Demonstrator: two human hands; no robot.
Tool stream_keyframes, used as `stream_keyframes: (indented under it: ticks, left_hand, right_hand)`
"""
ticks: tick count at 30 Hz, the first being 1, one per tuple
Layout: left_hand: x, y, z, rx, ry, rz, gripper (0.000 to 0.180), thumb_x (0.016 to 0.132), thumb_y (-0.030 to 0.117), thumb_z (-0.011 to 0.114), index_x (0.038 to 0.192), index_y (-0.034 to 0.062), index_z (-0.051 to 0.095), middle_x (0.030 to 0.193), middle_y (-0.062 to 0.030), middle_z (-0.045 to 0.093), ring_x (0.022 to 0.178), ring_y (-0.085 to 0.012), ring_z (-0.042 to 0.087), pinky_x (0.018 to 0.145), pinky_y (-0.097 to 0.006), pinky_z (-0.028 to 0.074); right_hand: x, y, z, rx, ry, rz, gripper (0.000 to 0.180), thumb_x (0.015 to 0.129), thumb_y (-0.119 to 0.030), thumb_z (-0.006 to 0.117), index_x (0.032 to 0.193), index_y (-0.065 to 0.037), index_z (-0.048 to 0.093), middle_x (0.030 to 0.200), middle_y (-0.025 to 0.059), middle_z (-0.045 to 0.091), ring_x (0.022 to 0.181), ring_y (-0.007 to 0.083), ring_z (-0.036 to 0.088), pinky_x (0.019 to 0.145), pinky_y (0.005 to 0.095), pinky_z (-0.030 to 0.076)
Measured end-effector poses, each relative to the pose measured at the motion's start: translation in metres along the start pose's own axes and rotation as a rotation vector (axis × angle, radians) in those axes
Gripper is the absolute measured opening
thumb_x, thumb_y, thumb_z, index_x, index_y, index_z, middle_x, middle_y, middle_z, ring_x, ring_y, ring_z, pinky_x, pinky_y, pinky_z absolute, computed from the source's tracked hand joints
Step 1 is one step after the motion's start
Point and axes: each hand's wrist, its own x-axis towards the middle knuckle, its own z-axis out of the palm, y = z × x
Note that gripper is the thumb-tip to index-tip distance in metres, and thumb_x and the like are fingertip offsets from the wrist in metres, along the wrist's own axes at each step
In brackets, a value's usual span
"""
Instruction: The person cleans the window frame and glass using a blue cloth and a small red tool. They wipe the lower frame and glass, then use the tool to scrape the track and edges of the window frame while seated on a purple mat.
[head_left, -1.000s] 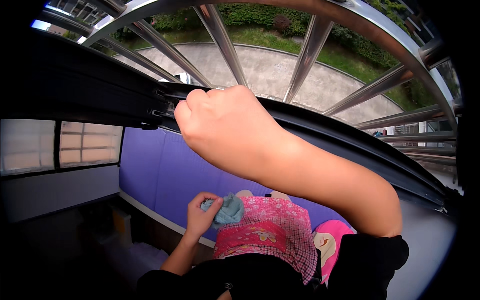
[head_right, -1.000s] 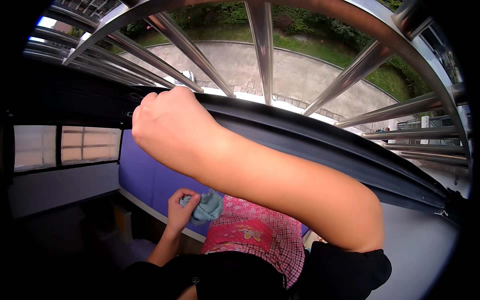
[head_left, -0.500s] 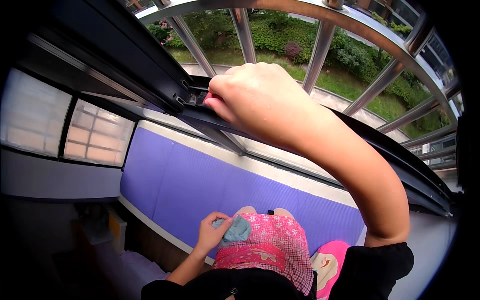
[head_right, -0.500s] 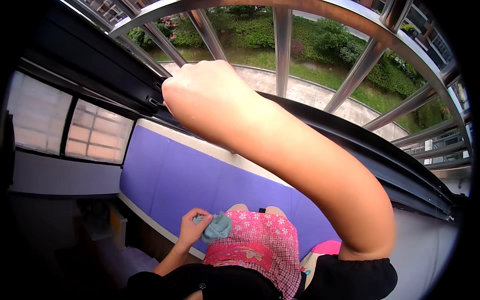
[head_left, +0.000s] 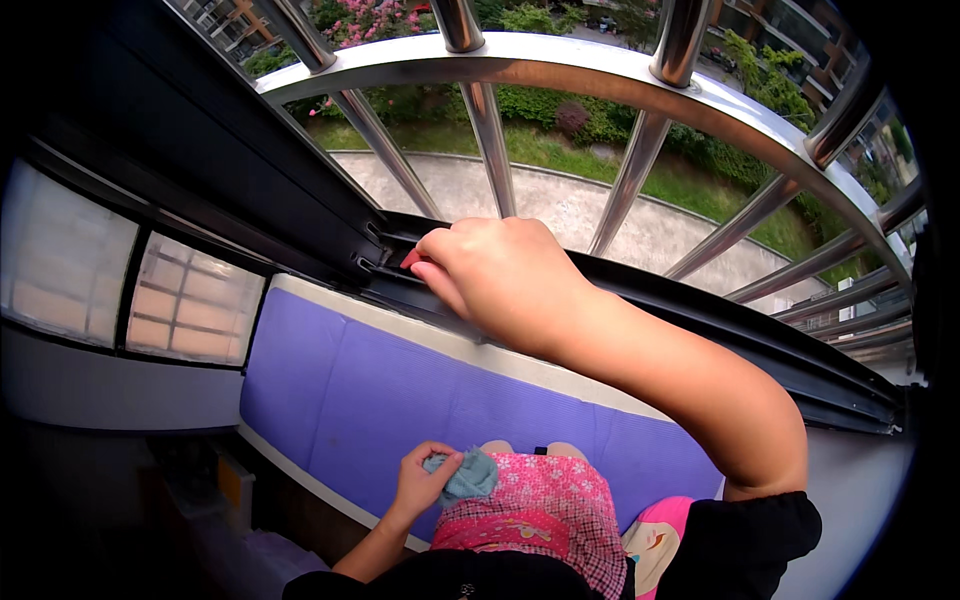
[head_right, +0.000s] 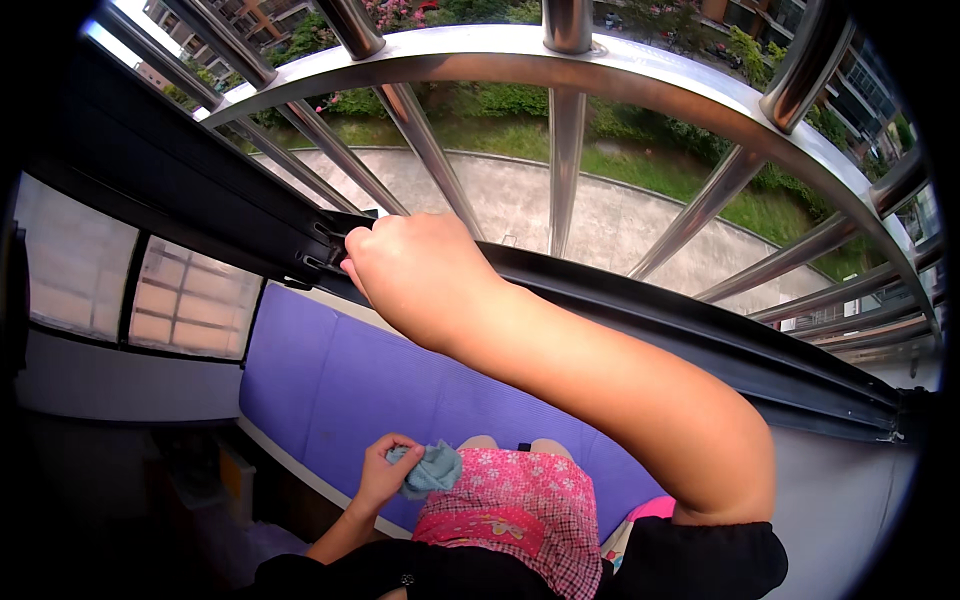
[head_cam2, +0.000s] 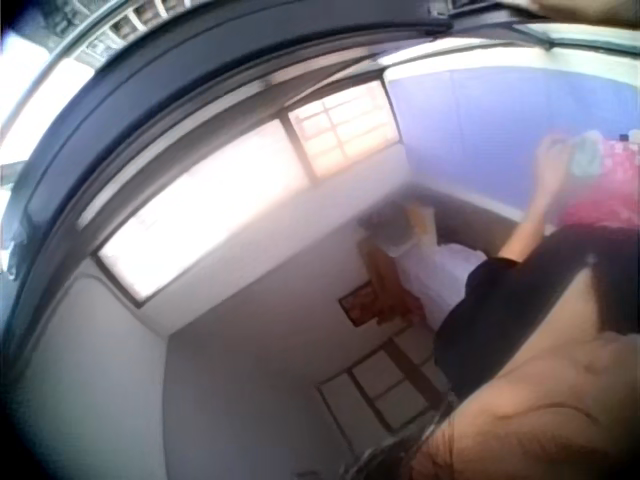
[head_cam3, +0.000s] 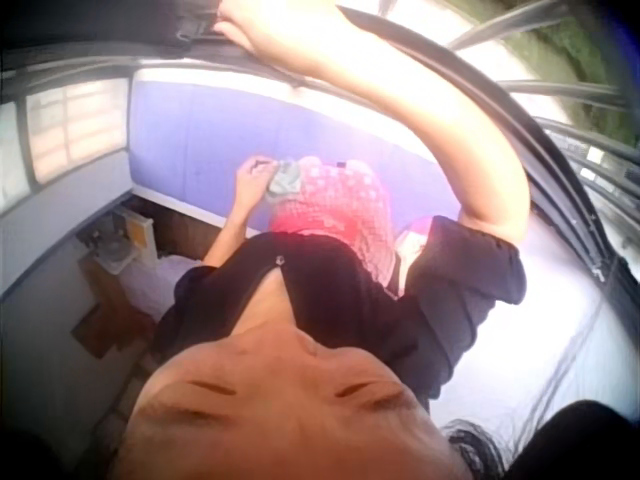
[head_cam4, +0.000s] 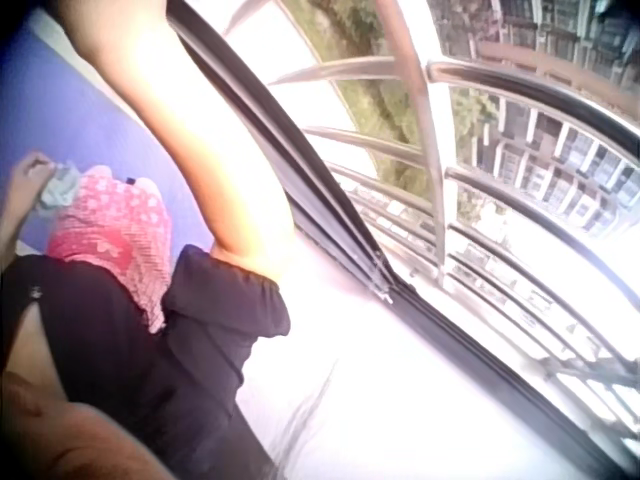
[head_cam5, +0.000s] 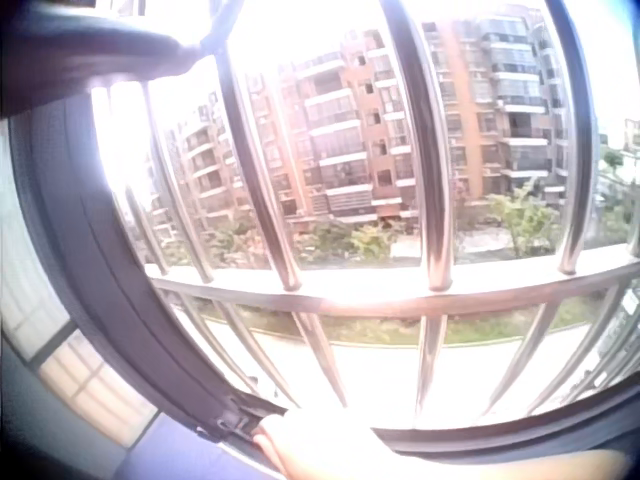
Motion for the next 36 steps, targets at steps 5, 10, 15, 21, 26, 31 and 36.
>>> stream_keyframes:
  ticks: [5, 10, 15, 21, 26, 31, 36]
  left_hand:
    - [0.003, -0.005, -0.001, 0.028, -0.008, 0.001, 0.012, 0.081, 0.010, 0.069, 0.083, 0.0005, 0.063, 0.077, -0.0012, 0.061, 0.073, -0.0063, 0.054, 0.066, -0.022, 0.045]
    - [0.004, 0.000, 0.000, 0.043, -0.016, -0.007, 0.012, 0.081, 0.011, 0.068, 0.083, 0.0005, 0.063, 0.077, -0.0012, 0.061, 0.073, -0.0066, 0.054, 0.066, -0.022, 0.044]
    - [0.006, -0.002, 0.000, 0.030, -0.037, -0.030, 0.012, 0.081, 0.011, 0.068, 0.084, 0.0006, 0.063, 0.077, -0.0010, 0.061, 0.073, -0.0065, 0.054, 0.066, -0.022, 0.045]
    - [0.002, 0.003, 0.004, -0.005, -0.011, -0.046, 0.010, 0.082, 0.009, 0.067, 0.084, 0.0008, 0.062, 0.077, -0.0004, 0.061, 0.072, -0.0057, 0.054, 0.066, -0.021, 0.045]
    - [0.003, 0.001, 0.004, -0.014, -0.020, -0.045, 0.009, 0.081, 0.008, 0.067, 0.084, 0.0009, 0.062, 0.078, -0.0003, 0.061, 0.073, -0.0055, 0.054, 0.066, -0.021, 0.045]
    - [0.002, 0.003, 0.004, 0.005, 0.014, -0.010, 0.010, 0.081, 0.008, 0.068, 0.084, 0.0011, 0.062, 0.078, -0.0006, 0.061, 0.074, -0.0057, 0.054, 0.067, -0.021, 0.045]
    - [0.001, -0.011, 0.002, 0.017, 0.005, 0.030, 0.010, 0.081, 0.009, 0.069, 0.084, 0.0012, 0.063, 0.078, -0.0007, 0.061, 0.074, -0.0062, 0.054, 0.067, -0.022, 0.045]
  right_hand:
    - [-0.003, -0.003, 0.009, -0.032, 0.046, -0.052, 0.010, 0.078, -0.012, 0.058, 0.075, -0.003, 0.060, 0.065, 0.0128, 0.062, 0.062, 0.0279, 0.064, 0.054, 0.0364, 0.051]
    - [-0.002, -0.006, 0.003, -0.064, 0.012, -0.043, 0.008, 0.064, -0.003, 0.060, 0.071, -0.002, 0.058, 0.061, 0.0131, 0.061, 0.059, 0.0272, 0.064, 0.050, 0.0360, 0.050]
    - [0.014, -0.009, 0.018, -0.077, 0.047, -0.082, 0.005, 0.069, -0.010, 0.060, 0.070, -0.005, 0.060, 0.061, 0.0116, 0.060, 0.059, 0.0266, 0.063, 0.050, 0.0353, 0.049]
    - [0.005, -0.008, 0.002, -0.068, -0.086, -0.021, 0.010, 0.076, -0.013, 0.058, 0.075, -0.004, 0.062, 0.065, 0.0136, 0.061, 0.062, 0.0275, 0.063, 0.053, 0.0359, 0.050]
    - [0.011, -0.009, 0.015, -0.091, -0.081, -0.060, 0.015, 0.084, -0.016, 0.056, 0.083, -0.003, 0.063, 0.069, 0.0152, 0.062, 0.064, 0.0293, 0.063, 0.057, 0.0383, 0.051]
    - [0.007, -0.014, 0.002, -0.103, -0.215, -0.028, 0.014, 0.082, -0.014, 0.056, 0.086, -0.002, 0.062, 0.068, 0.0147, 0.061, 0.064, 0.0301, 0.063, 0.056, 0.0399, 0.051]
    - [0.003, -0.018, 0.004, -0.066, -0.151, 0.018, 0.014, 0.080, -0.016, 0.058, 0.082, -0.003, 0.062, 0.065, 0.0139, 0.060, 0.062, 0.0309, 0.062, 0.055, 0.0403, 0.051]
